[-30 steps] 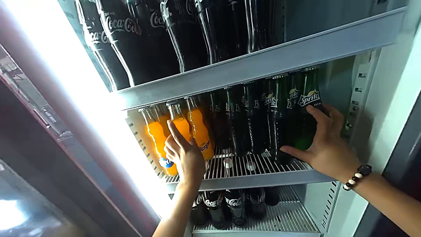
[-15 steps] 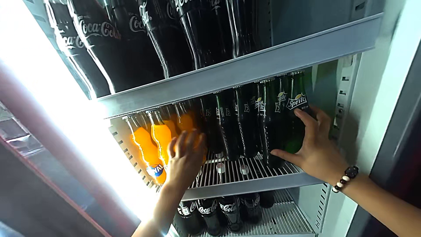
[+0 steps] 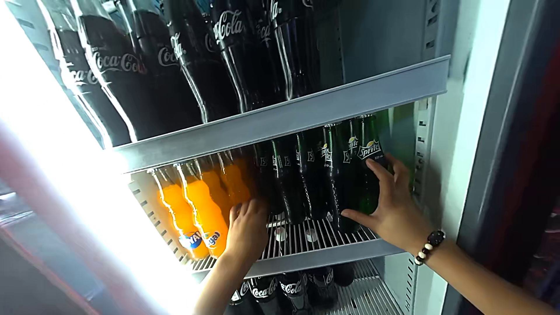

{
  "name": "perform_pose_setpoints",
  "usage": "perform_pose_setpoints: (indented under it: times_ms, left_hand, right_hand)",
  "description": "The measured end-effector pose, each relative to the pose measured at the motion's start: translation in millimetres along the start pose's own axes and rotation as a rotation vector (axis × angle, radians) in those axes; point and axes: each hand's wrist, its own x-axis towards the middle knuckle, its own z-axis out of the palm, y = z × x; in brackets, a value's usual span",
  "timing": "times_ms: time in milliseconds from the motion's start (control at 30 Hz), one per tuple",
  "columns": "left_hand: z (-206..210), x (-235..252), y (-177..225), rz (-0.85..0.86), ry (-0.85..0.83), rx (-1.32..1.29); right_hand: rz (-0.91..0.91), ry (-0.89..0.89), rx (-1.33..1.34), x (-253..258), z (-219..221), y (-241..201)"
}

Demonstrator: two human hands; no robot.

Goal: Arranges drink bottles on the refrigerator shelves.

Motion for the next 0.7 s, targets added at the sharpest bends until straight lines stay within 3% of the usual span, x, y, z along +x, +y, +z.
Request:
perform_pose_setpoints:
  times_ms: [100,267,367,467,700]
  left_hand:
    - [-3,7,8,-0.038,0.232,-0.523]
    - [15,37,32,-0.06,0.13,-1.082]
    - [17,41,34,-0.112,0.087,-1.154]
    - [11,26,38,-0.055,0.027,-1.269]
    - [-6,-3,90,-0.168,-0.033,-1.264]
  right_hand:
    - [-0.02,0.005,0.012,1,1,0]
    - [-0.021,0.009,0.016,-1,2,-2]
    - [-0.026,0.017,0.0,-1,3,1]
    - [-0.02,0.02,-0.02,-1,2,2]
    - [-0.029,0.022,-0.017,-2,3,0]
